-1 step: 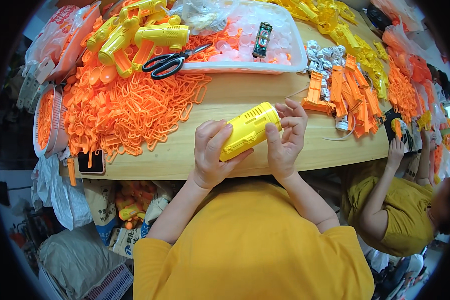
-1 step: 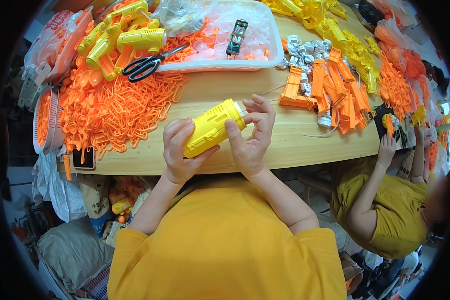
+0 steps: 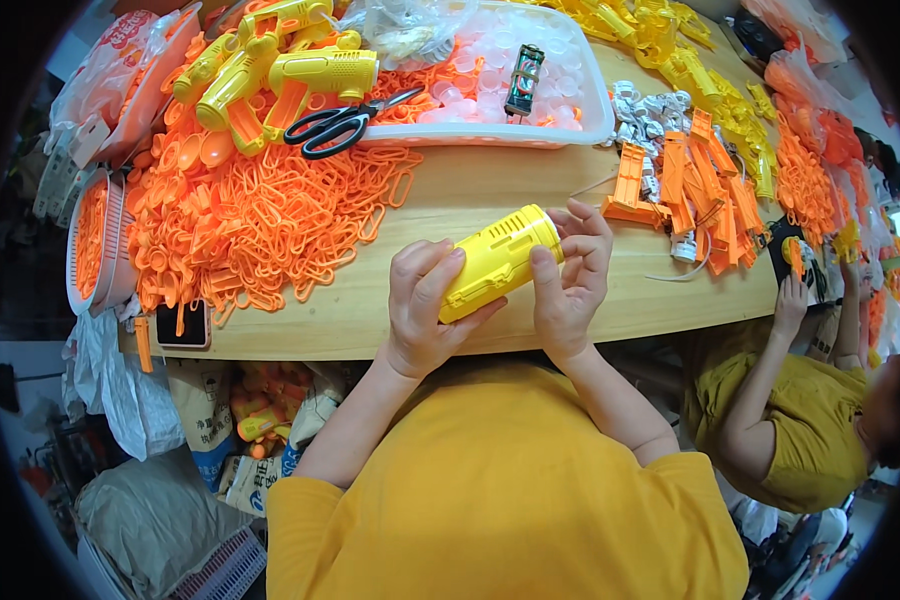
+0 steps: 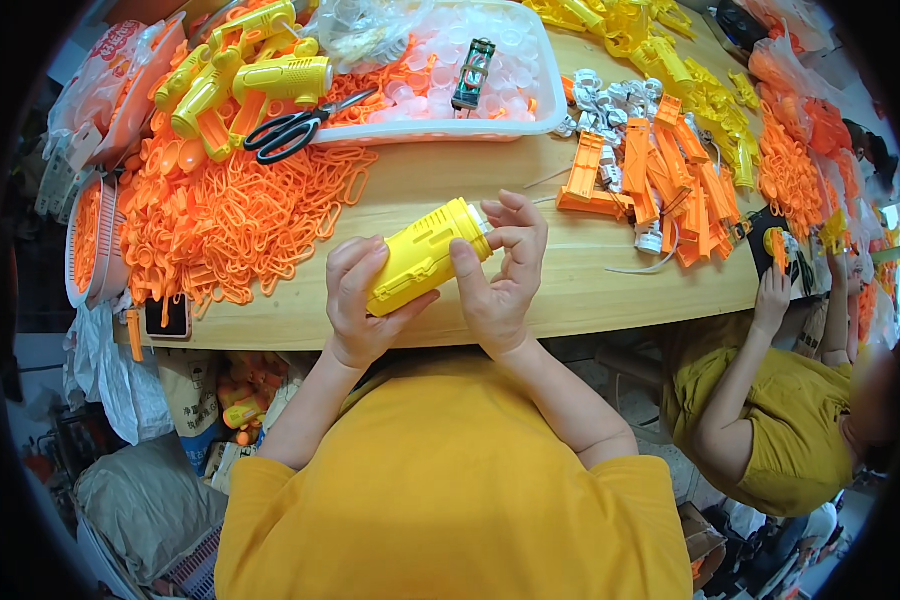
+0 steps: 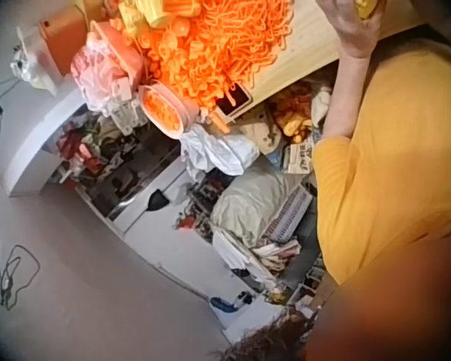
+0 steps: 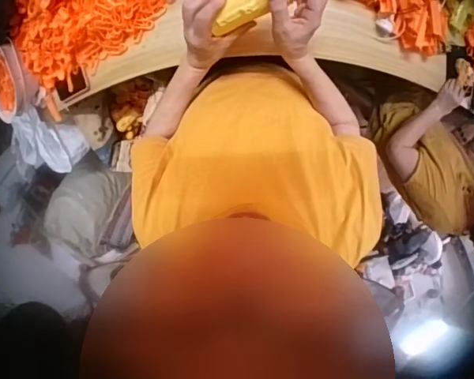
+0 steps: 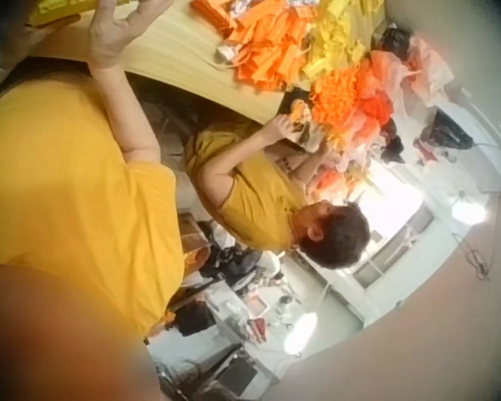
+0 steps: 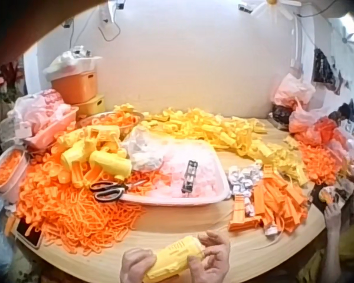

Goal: Assembling plastic components to create toy gun models.

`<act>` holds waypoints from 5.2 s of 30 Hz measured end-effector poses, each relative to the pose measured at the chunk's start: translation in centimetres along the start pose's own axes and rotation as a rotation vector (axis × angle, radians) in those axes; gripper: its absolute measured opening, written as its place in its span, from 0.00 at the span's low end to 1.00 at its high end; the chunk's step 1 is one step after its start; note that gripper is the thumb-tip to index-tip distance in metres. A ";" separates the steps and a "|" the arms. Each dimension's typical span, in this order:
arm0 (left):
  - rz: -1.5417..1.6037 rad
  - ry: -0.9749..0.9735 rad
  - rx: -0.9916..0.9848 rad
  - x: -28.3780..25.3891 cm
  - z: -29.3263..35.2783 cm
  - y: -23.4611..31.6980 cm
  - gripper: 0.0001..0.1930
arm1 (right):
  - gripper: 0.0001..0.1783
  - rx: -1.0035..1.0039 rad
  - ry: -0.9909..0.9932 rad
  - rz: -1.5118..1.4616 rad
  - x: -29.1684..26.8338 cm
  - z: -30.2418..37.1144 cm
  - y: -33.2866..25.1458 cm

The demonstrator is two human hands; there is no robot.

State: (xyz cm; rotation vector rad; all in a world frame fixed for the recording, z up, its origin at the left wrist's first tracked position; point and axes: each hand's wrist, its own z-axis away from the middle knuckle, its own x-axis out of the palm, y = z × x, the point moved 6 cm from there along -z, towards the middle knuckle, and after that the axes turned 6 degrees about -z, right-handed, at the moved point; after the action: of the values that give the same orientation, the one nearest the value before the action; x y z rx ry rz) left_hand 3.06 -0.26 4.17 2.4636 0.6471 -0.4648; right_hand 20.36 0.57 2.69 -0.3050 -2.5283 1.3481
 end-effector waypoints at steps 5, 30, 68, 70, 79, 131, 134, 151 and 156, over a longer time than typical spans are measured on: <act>0.075 -0.011 -0.048 0.5 0.4 0.4 0.40 | 0.09 0.102 0.027 -0.266 0.8 -0.3 -0.4; 0.116 -0.022 -0.175 0.0 0.8 -0.1 0.39 | 0.22 -0.108 -0.184 -0.095 -1.0 -0.9 0.0; 0.225 -0.082 -0.249 0.3 2.1 -0.1 0.38 | 0.28 -0.054 -0.179 -0.224 1.5 -1.2 -2.2; 0.253 -0.083 -0.248 0.1 1.6 -0.4 0.37 | 0.45 -0.072 -0.322 -0.238 0.4 -2.5 -2.0; 0.429 -0.239 -0.256 0.3 0.8 -0.6 0.33 | 0.42 0.161 -0.795 -0.037 -0.9 -1.0 -0.3; 0.185 -0.003 -0.047 -1.6 -2.1 -2.4 0.29 | 0.26 1.185 0.152 -0.700 1.2 1.9 3.9; 0.252 0.044 -0.041 -2.5 -2.0 -3.4 0.26 | 0.28 1.425 -0.022 -0.745 2.7 4.7 3.5; 0.821 0.172 -0.540 -1.8 -2.6 -6.4 0.29 | 0.33 1.647 -0.394 -0.938 4.7 8.3 1.2; 0.324 0.397 -0.444 -3.4 -2.9 -4.6 0.22 | 0.32 1.391 -0.112 -0.692 2.4 5.0 2.2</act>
State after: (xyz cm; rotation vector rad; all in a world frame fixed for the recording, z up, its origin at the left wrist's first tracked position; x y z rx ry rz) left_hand -1.70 3.62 6.12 2.1783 0.4284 0.2762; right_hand 16.58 -1.40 -1.49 0.8175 -0.9955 2.2788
